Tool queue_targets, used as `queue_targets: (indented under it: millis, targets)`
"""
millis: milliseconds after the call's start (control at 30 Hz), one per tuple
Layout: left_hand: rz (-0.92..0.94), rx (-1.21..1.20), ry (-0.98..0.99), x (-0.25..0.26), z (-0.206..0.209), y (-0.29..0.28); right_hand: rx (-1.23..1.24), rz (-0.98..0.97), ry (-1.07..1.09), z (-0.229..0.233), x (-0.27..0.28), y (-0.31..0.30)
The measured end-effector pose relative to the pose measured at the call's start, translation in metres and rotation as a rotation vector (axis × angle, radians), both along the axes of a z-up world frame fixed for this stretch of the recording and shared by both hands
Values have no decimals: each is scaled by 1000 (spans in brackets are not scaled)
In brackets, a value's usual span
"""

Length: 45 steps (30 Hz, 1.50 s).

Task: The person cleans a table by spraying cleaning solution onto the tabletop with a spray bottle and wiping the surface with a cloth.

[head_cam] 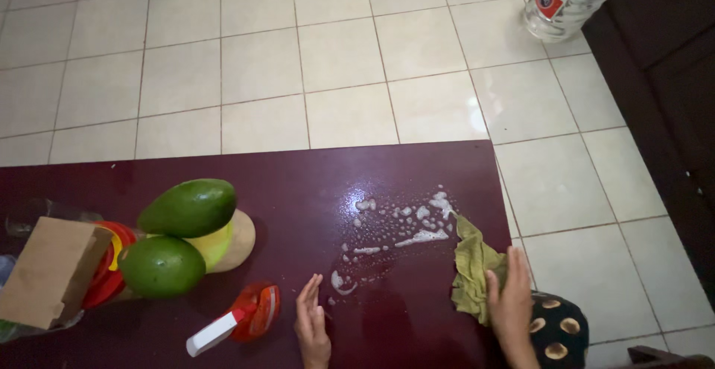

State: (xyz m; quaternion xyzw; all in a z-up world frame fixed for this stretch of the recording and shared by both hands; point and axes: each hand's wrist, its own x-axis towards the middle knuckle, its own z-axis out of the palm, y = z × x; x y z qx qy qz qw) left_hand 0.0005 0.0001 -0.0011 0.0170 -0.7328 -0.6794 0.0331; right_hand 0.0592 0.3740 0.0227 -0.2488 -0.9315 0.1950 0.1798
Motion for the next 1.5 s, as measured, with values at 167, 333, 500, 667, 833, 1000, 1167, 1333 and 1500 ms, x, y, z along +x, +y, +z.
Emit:
queue_targets:
  millis: [167, 333, 500, 667, 833, 1000, 1167, 1333, 1500]
  targets:
    - [-4, 79, 31, 0, -5, -2, 99, 179, -121, -8, -10, -41]
    - [-6, 88, -23, 6, -9, -3, 120, 186, -161, -7, -32, -37]
    - [-63, 192, 56, -18, -8, -2, 269, 254, -248, -10, -80, -79]
    - [-73, 90, -33, -20, 9, 2, 280, 425, -228, -7, -129, -138]
    - [-75, 52, -16, -27, 9, 2, 196, 486, -208, -5, -174, -136]
    - [-39, 50, -47, -31, 8, 3, 154, 431, -224, -7, -190, -111]
    - [-70, 17, -15, -34, 6, 3, 125, 271, -215, -4, -202, -93]
    - [-135, 38, 8, -31, -12, -3, 180, 207, -194, -2, -210, -109]
    - [-145, 72, -65, -27, -32, -9, 213, 437, -142, 6, -195, -159]
